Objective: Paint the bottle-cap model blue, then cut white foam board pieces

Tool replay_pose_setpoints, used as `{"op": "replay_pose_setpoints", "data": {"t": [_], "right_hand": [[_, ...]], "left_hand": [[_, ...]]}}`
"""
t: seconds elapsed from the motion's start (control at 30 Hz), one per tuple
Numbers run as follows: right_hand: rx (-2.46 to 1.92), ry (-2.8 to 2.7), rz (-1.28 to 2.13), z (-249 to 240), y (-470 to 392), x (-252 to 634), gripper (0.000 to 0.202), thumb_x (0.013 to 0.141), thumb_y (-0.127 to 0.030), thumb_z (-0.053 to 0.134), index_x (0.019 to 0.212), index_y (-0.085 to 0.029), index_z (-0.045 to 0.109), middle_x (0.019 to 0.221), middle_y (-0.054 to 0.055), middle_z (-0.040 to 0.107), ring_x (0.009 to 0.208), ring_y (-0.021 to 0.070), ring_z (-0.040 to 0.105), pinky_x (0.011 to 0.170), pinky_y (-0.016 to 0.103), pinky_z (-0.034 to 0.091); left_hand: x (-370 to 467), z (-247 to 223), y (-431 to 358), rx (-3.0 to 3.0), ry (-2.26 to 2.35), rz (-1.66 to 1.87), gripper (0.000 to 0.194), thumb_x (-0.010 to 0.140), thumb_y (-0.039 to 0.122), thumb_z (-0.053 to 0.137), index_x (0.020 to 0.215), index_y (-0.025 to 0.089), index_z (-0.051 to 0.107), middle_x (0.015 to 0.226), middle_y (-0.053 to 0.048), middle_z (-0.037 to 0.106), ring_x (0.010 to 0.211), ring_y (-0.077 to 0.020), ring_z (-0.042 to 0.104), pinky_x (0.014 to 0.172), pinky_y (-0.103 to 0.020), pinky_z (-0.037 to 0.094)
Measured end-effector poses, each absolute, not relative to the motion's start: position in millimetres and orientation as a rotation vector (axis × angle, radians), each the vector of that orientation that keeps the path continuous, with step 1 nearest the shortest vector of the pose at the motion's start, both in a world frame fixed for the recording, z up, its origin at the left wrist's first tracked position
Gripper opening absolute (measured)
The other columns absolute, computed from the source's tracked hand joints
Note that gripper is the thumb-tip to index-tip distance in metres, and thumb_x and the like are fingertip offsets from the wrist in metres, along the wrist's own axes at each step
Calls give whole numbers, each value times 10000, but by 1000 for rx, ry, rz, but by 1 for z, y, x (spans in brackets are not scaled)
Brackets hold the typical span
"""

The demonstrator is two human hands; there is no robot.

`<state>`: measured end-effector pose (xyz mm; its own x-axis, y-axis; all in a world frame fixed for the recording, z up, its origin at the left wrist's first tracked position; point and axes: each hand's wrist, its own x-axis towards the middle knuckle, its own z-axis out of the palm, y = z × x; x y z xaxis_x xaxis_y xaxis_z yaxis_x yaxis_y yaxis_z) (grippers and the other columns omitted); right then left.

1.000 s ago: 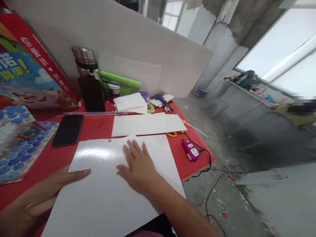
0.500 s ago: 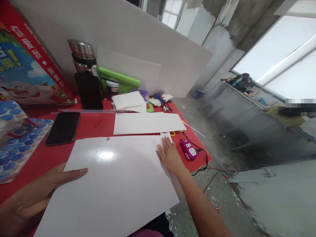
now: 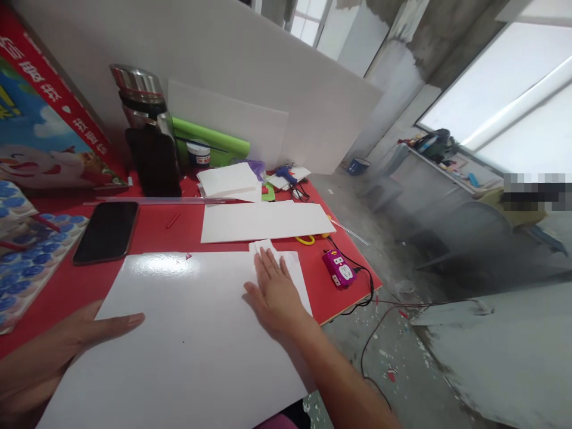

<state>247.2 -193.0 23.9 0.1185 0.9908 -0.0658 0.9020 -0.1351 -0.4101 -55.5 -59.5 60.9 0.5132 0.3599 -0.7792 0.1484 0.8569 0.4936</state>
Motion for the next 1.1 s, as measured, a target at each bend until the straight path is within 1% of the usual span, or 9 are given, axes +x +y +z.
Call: {"op": "replay_pose_setpoints", "data": {"t": [0.2,0.4,0.5,0.6,0.7,0.8,0.9,1.0,1.1], "right_hand": [[-2291,-1638,343,-1,-218,300,751,1116,-604,195,1704,-139,248,1758,163,239,1662,281,129,1329,619,157],[-2289,-1391,415,4,-225,331,835,1078,-695,236,1674,-120,344,1744,182,267,1650,310,174,1332,605,173],[-2239,-1245,439,16,-232,319,769,1100,-643,181,1700,-174,290,1765,119,235,1647,265,194,1340,543,224],[-2163,-1472,380,29,-235,276,679,1123,-562,228,1721,-240,211,1788,60,159,1659,243,125,1340,537,238],[-1958,-1975,470,34,-227,223,750,1113,-541,352,1725,-166,136,1790,99,109,1666,254,36,1355,546,173],[-1962,-2110,483,31,-217,196,819,1099,-547,410,1707,-69,140,1782,160,87,1666,278,-28,1355,578,144],[-2048,-2003,413,22,-216,208,781,1113,-511,390,1716,-100,112,1784,162,107,1669,269,-15,1352,592,160],[-2151,-1794,335,9,-221,239,752,1121,-506,359,1727,-151,89,1783,170,135,1669,278,28,1335,618,196],[-2211,-1677,297,-1,-227,267,722,1126,-529,319,1724,-162,152,1771,182,189,1665,294,95,1320,632,220]], "left_hand": [[-53,59,-61,548,1050,175,1127,497,151,1023,1504,138,518,1105,-193,823,1030,-492,774,840,-560,671],[-69,58,-56,501,1071,179,933,466,165,1026,1334,155,681,1086,-174,831,1034,-513,767,853,-572,673],[-74,61,-53,493,1089,212,874,452,174,1025,1273,179,724,1102,-160,831,1045,-518,763,857,-583,673],[-72,60,-51,489,1099,210,889,435,163,1029,1271,191,725,1082,-144,837,1045,-511,766,876,-597,665],[-68,55,-48,463,1127,162,958,386,143,1043,1285,204,715,1026,-131,844,1038,-532,760,879,-625,656],[-68,52,-48,488,1139,149,1025,400,188,1055,1352,208,676,1020,-136,844,1014,-546,760,836,-637,662],[-68,55,-52,548,1139,158,1035,465,274,1054,1410,187,641,1024,-153,841,994,-512,776,819,-578,678],[-67,58,-57,569,1153,194,1032,459,322,1057,1400,191,654,1025,-150,842,979,-506,781,778,-544,688],[-63,61,-60,566,1157,221,1054,440,352,1059,1402,214,651,1030,-136,844,961,-496,787,738,-513,695]]}}
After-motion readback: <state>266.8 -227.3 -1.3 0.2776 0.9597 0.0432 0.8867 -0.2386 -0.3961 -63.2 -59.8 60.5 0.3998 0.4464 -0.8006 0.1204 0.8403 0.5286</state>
